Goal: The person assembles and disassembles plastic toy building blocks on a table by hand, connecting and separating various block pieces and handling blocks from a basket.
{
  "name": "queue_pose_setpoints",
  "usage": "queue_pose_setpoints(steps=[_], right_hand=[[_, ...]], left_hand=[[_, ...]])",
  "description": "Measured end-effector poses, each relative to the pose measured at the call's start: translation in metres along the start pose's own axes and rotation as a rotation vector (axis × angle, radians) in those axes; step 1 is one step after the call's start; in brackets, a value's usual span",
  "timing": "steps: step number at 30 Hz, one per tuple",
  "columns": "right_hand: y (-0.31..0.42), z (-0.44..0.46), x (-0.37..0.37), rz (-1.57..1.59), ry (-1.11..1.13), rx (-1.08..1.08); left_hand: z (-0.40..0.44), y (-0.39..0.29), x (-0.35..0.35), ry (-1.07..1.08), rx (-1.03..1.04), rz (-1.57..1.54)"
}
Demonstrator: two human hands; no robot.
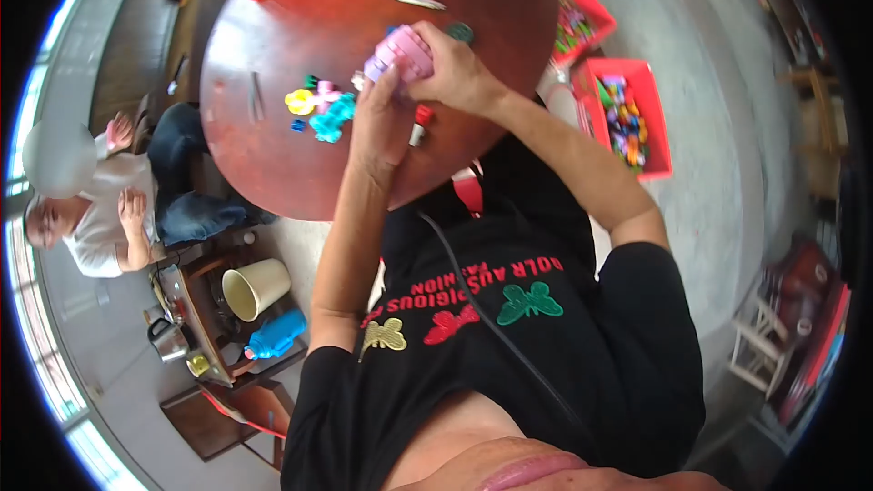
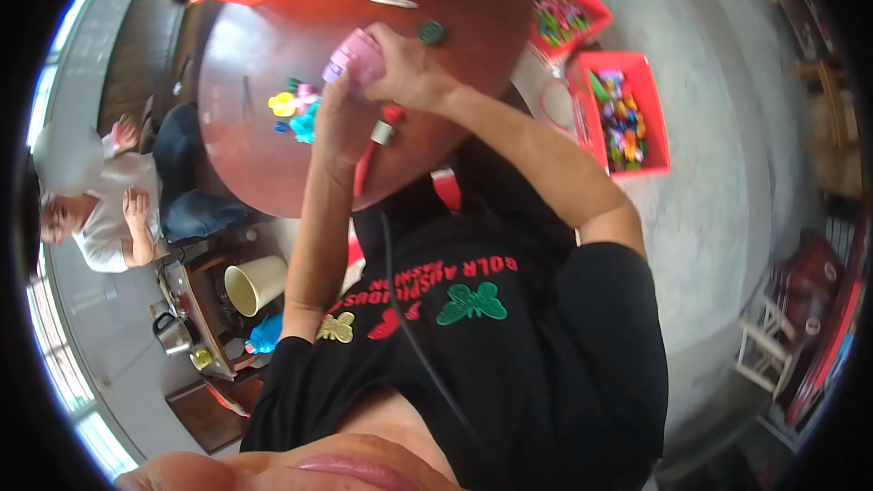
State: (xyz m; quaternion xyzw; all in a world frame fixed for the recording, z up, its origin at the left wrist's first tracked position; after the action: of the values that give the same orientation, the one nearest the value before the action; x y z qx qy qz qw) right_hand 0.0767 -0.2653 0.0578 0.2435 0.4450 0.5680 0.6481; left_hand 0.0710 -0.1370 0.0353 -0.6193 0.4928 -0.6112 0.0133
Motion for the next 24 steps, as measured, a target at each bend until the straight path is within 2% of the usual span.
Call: queue_pose_setpoints(steps=[3, 5, 6, 8, 9, 11, 12, 14, 15, 16, 17, 18, 19, 20, 21, 23, 24], right_hand=[[0.007, -0.026, -0.044, -0.019, -0.045, -0.035], [0.003, -0.044, -0.071, -0.103, 0.007, 0.061], [-0.005, -0.057, -0.083, -0.090, -0.001, 0.096], [-0.023, -0.091, -0.111, -0.102, -0.056, 0.144], [-0.029, -0.110, -0.127, -0.129, -0.100, 0.150], [-0.044, -0.151, -0.158, -0.195, -0.179, 0.384], [-0.060, -0.175, -0.172, -0.131, -0.250, 0.375], [-0.068, -0.213, -0.200, -0.187, -0.356, 0.459], [-0.092, -0.247, -0.217, -0.324, -0.372, 0.502], [-0.104, -0.273, -0.227, -0.275, -0.443, 0.598], [-0.121, -0.305, -0.242, -0.509, -0.393, 0.623], [-0.116, -0.320, -0.241, -0.394, -0.478, 0.646], [-0.117, -0.336, -0.242, -0.338, -0.528, 0.717], [-0.119, -0.350, -0.245, -0.283, -0.576, 0.793], [-0.123, -0.357, -0.248, -0.286, -0.541, 0.784], [-0.124, -0.362, -0.256, -0.266, -0.635, 0.904], [-0.125, -0.352, -0.259, -0.273, -0.592, 0.891]], left_hand=[[0.007, 0.028, 0.036, -0.028, -0.018, 0.114], [0.013, 0.044, 0.040, -0.075, -0.091, 0.361], [0.011, 0.045, 0.048, -0.081, -0.089, 0.365], [0.004, 0.050, 0.066, -0.101, -0.256, 0.413], [0.006, 0.050, 0.060, -0.100, -0.254, 0.470], [0.006, 0.045, 0.042, -0.077, -0.257, 0.534], [0.006, 0.039, 0.034, -0.056, -0.255, 0.606], [-0.005, 0.023, 0.023, -0.117, -0.187, 0.624], [-0.015, 0.009, 0.022, -0.190, -0.136, 0.697], [-0.025, -0.006, 0.020, -0.265, -0.090, 0.760], [-0.032, -0.017, 0.005, -0.308, 0.044, 0.800], [-0.042, -0.026, -0.011, -0.352, 0.168, 0.834], [-0.056, -0.038, -0.020, -0.400, 0.152, 0.759], [-0.071, -0.050, -0.034, -0.466, 0.273, 0.866], [-0.083, -0.055, -0.051, -0.530, 0.313, 0.920], [-0.111, -0.065, -0.070, -0.629, 0.366, 0.950], [-0.127, -0.070, -0.069, -0.752, 0.387, 1.177]])
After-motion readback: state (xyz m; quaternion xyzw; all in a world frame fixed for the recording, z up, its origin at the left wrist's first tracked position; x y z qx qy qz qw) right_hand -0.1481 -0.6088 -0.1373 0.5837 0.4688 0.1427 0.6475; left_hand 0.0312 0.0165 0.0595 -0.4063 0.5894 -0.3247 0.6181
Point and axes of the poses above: each hand's wrist, its own z-axis towards the middle knuckle, its own x-axis out of the palm, y = z × x, the point moved 4 cm from there along z, towards the middle knuckle, and after that the axes turned 14 degrees about -x, right-handed, at the moved point
